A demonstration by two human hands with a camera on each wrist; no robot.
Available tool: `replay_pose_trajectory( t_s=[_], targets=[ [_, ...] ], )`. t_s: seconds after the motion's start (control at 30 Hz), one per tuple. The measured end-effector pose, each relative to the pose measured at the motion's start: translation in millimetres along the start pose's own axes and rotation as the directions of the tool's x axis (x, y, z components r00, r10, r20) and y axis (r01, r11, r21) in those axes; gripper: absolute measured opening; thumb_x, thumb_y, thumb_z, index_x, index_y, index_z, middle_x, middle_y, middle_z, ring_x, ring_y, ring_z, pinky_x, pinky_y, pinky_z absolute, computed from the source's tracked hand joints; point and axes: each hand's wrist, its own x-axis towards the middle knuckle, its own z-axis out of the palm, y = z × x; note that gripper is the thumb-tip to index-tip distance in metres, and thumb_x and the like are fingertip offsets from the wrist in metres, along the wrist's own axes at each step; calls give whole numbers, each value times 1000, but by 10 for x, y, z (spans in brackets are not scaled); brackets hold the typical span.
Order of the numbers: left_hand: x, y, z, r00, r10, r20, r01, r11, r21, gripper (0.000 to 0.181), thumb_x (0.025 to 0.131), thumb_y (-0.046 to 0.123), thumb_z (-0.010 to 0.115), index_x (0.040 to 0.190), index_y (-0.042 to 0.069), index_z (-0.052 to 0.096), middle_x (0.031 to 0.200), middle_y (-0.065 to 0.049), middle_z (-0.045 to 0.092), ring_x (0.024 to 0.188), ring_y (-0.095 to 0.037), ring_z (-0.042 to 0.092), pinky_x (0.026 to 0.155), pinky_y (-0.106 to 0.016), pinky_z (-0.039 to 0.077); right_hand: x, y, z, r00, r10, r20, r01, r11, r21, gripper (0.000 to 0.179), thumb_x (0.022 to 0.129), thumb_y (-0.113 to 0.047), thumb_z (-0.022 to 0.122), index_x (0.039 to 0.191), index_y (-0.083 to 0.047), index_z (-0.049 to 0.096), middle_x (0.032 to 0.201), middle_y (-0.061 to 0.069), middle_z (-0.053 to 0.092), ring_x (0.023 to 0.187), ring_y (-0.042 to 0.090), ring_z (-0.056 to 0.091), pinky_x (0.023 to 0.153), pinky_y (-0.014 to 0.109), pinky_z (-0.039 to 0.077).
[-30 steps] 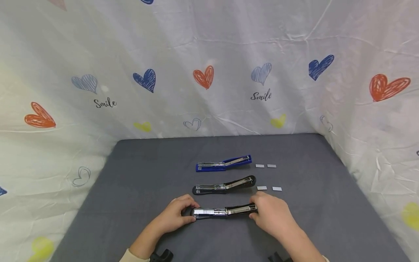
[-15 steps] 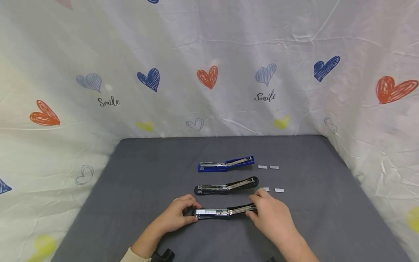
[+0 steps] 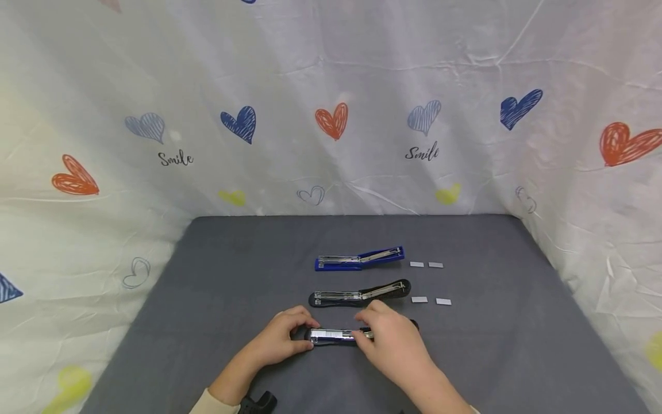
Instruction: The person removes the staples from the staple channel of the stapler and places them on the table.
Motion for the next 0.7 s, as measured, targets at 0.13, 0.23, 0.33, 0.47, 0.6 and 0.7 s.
replay_pose_trajectory(
  t_s=[0.13, 0.23, 0.33, 0.47, 0.6, 0.7],
  targets=[
    [-1, -17, -1, 1000, 17, -15, -16, 1000, 4, 31, 81, 17, 88, 109, 23, 78, 99, 20, 61, 80, -2, 51, 90, -39, 40, 61, -82, 169, 997, -40, 64, 37, 998, 42, 12, 82, -21, 86, 90, -16, 78, 75, -16, 49, 61, -2, 42, 56, 23, 40],
    [2, -23, 3, 1000, 24, -20, -24, 1000, 2, 31, 80, 16, 88, 108, 23, 78, 99, 20, 61, 80, -2, 51, 89, -38, 40, 89, -90, 276, 994, -70, 88, 67, 997, 41, 8, 84, -21, 85, 87, -16, 79, 71, -16, 44, 59, -1, 39, 54, 23, 37],
    [5, -26, 3, 999, 29, -21, -29, 1000, -2, 31, 80, 16, 88, 108, 23, 78, 99, 20, 61, 79, -1, 51, 89, -38, 40, 108, -85, 346, 990, -73, 121, 71, 997, 27, 6, 86, -20, 83, 83, -17, 78, 68, -15, 41, 57, 0, 37, 52, 24, 35],
    [0, -18, -2, 999, 29, -24, -29, 1000, -10, 30, 80, 16, 89, 107, 23, 78, 98, 20, 61, 77, -1, 50, 87, -37, 39, 106, -75, 413, 986, -53, 160, 53, 999, 6, 7, 87, -20, 82, 81, -16, 79, 68, -14, 43, 56, 2, 38, 50, 25, 36],
    [-2, -16, -1, 999, 25, -23, -26, 1000, -12, 30, 80, 16, 89, 107, 23, 78, 97, 21, 61, 77, -1, 51, 88, -37, 40, 102, -67, 473, 985, -24, 171, 26, 1000, -7, 7, 86, -19, 82, 82, -14, 80, 69, -13, 48, 57, 2, 41, 52, 26, 39],
    [-8, -18, 3, 1000, 22, -22, -22, 1000, -9, 31, 80, 16, 89, 108, 24, 78, 98, 21, 61, 79, -1, 51, 89, -37, 40, 104, -76, 505, 988, 24, 154, -24, 1000, -3, 7, 85, -18, 83, 81, -14, 79, 70, -13, 51, 59, 2, 43, 54, 26, 41]
  ],
)
